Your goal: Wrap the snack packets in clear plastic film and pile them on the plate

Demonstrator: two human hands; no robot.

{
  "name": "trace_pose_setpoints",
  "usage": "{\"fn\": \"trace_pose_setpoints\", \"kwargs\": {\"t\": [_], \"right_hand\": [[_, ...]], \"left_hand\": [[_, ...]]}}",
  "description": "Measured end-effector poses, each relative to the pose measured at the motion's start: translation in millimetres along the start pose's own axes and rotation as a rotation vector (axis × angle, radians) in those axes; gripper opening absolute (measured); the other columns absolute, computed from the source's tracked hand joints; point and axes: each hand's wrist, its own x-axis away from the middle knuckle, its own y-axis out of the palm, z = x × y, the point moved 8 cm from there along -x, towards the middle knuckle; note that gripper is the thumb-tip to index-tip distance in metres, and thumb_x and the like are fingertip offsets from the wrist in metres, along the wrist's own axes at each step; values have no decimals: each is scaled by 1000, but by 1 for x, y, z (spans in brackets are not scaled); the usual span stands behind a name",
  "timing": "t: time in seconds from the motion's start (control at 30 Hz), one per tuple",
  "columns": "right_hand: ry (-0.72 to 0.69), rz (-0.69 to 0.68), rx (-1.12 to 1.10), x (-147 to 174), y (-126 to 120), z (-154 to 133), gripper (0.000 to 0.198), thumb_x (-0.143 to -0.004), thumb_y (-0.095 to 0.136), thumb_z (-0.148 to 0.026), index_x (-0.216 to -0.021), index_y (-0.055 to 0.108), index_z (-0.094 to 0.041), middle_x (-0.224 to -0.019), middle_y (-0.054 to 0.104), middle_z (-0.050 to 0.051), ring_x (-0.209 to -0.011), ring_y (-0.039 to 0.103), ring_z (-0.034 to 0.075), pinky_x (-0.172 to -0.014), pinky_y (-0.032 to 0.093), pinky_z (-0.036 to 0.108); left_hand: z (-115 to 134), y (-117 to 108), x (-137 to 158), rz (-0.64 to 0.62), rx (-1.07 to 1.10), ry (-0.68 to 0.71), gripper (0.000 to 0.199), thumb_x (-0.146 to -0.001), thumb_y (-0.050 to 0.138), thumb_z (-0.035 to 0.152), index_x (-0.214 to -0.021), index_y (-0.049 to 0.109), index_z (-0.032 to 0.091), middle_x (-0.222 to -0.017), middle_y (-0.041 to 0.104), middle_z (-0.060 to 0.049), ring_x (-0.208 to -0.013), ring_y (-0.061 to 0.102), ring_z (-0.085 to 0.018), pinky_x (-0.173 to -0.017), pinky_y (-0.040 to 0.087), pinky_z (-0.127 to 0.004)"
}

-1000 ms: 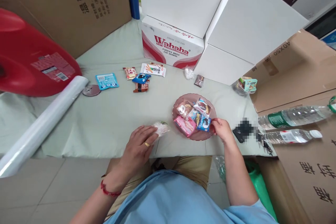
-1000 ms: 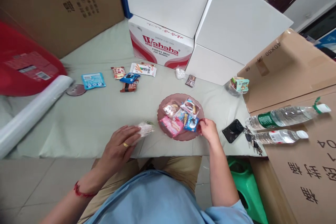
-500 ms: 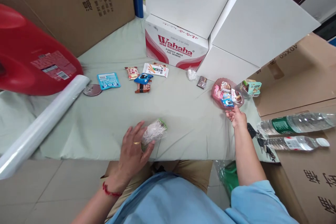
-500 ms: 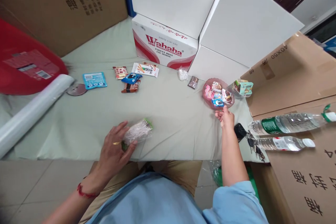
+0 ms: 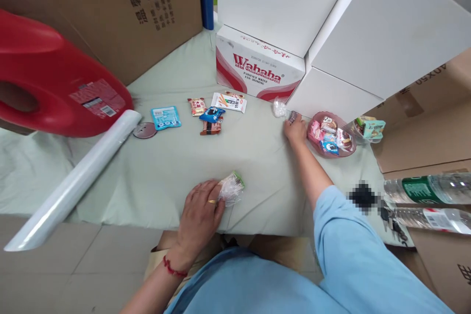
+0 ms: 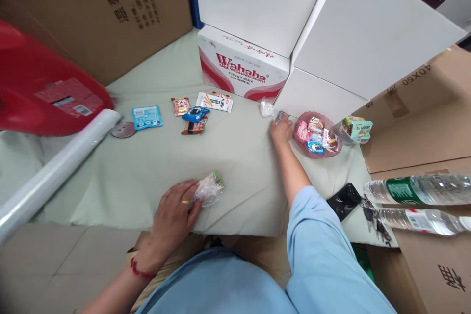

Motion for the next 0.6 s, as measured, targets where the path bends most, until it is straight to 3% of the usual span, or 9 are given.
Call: {"fn": "trace_pose_setpoints", "kwargs": {"t": [0.07,0.17,0.3,0.4,0.5,0.6], "right_hand": [[18,-37,84,-3,6,-5,65,-101,57,-37,-159,43,-12,-137,56,28,-120,64,39,-102,51,58],[-130,-52,88,27,9,-7,56,-99,54,-31,-153,52,-19,-135,60,22,-116,67,35,-100,53,53],[-458,-113,-82,109,2,10,60,-91,56,-27,-150,54,-17,-143,62,19,-125,64,33,-102,56,49],[-659,-223,-202,175,-11,31,56,-89,55,-25,-145,57,-19,-147,63,15,-124,65,29,-102,58,46],[-655,-296,-263,217,-26,54,53,-90,53,-23,-143,58,-22,-146,63,13,-116,69,25,-93,61,43],[-574,-253,-266,235,-41,67,49,-93,59,-31,-142,61,-22,-154,56,16,-113,70,26,-90,61,43]], "left_hand": [[0,2,3,0,14,-2,31,-103,54,20,-133,59,18,-131,72,-16,-122,67,-31,-109,51,-53],[-7,7,5,-16,104,-25,28,-104,50,18,-129,62,21,-135,72,-13,-128,65,-29,-113,49,-54],[-28,11,-10,-57,273,-135,23,-102,49,20,-114,68,23,-130,73,-9,-139,58,-31,-114,49,-56],[-37,13,-34,-92,413,-205,22,-99,49,22,-109,69,22,-131,71,-11,-132,61,-29,-112,52,-53],[-31,21,-51,-166,576,-237,22,-99,48,24,-111,66,22,-126,71,-11,-120,67,-25,-108,55,-48],[-24,22,-49,-115,600,-297,26,-95,55,27,-121,61,22,-137,64,-14,-131,61,-27,-115,50,-51]]}}
